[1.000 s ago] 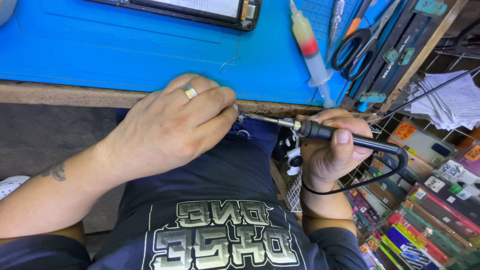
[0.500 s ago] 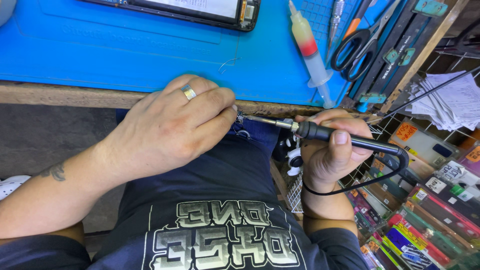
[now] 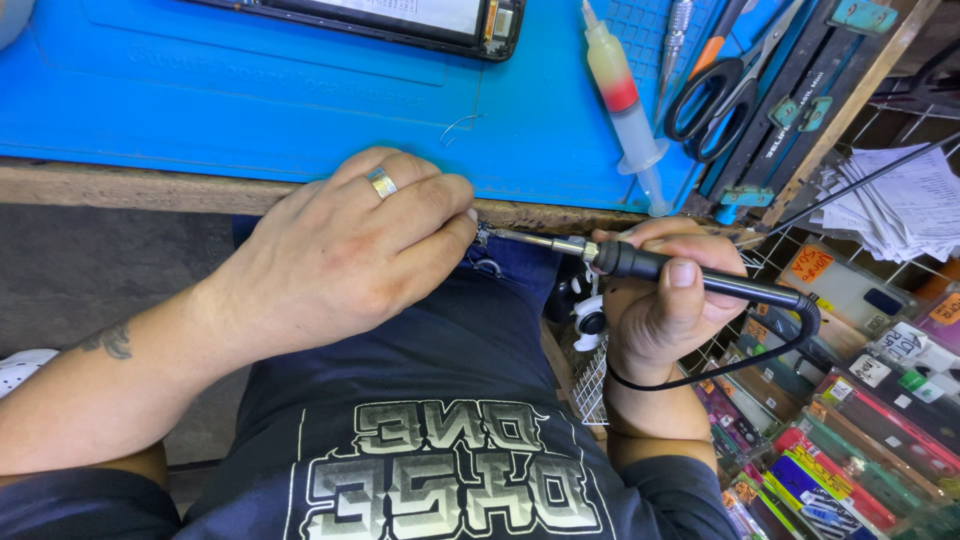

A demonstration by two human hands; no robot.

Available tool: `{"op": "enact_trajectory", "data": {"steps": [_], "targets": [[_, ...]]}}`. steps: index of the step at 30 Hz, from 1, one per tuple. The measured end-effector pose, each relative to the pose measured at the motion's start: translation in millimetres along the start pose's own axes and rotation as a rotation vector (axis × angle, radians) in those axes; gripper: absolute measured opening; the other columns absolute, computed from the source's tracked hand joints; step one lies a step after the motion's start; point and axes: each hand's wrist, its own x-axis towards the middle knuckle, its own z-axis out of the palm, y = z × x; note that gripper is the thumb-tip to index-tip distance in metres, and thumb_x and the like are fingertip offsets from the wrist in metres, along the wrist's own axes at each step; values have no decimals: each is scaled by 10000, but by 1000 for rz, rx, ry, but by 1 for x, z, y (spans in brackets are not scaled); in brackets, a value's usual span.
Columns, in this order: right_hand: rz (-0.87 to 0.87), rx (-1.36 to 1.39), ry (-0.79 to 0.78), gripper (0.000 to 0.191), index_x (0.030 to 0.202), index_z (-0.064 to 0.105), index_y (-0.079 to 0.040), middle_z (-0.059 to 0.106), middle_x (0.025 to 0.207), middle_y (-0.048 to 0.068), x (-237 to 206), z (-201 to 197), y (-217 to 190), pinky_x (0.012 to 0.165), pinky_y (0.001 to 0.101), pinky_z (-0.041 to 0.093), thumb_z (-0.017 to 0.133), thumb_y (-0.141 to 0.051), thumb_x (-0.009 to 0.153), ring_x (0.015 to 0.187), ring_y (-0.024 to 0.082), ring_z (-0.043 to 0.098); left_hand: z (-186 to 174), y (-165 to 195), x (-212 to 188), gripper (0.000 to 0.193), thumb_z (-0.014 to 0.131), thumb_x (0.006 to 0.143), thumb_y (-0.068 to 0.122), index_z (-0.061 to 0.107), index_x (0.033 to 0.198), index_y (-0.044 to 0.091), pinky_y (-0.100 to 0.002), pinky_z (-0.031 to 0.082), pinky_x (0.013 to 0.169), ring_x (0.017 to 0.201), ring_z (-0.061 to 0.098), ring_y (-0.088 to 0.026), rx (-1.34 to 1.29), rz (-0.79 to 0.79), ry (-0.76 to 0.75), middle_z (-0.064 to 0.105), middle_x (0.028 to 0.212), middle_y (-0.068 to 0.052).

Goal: The person uses a soldering iron to work on a small electronic component held in their left hand. The task is performed over a blue mat on a cluttered workbench with various tools and a disassembled phone visible nearby.

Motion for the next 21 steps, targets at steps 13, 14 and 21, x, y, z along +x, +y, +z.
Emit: {"op": "enact_trajectory", "data": {"steps": [13, 14, 21], "targets": [[-14, 5, 3, 264, 1020, 590, 16, 608, 844, 162, 2, 1, 0, 737, 461, 662, 704, -222, 1042, 776, 278, 670, -1, 0, -1, 219, 715, 852, 87, 698, 1028, -41, -385, 562, 925, 1053, 653, -263, -12, -6, -6, 652, 1131, -119], [-14, 6, 3, 263, 1030, 590, 14, 608, 844, 164, 2, 2, 1, 736, 461, 662, 705, -222, 1041, 777, 278, 670, -1, 0, -1, 218, 716, 853, 85, 698, 1030, -41, -385, 562, 926, 1054, 653, -261, -9, -2, -5, 653, 1131, -119], [1, 13, 9, 251, 1073, 590, 1, 624, 852, 191, 1, 3, -1, 719, 450, 658, 696, -224, 1037, 756, 281, 673, 0, 0, -1, 213, 721, 861, 79, 699, 1035, -43, -382, 564, 934, 1058, 655, -258, 0, 3, -1, 655, 1137, -123]]}}
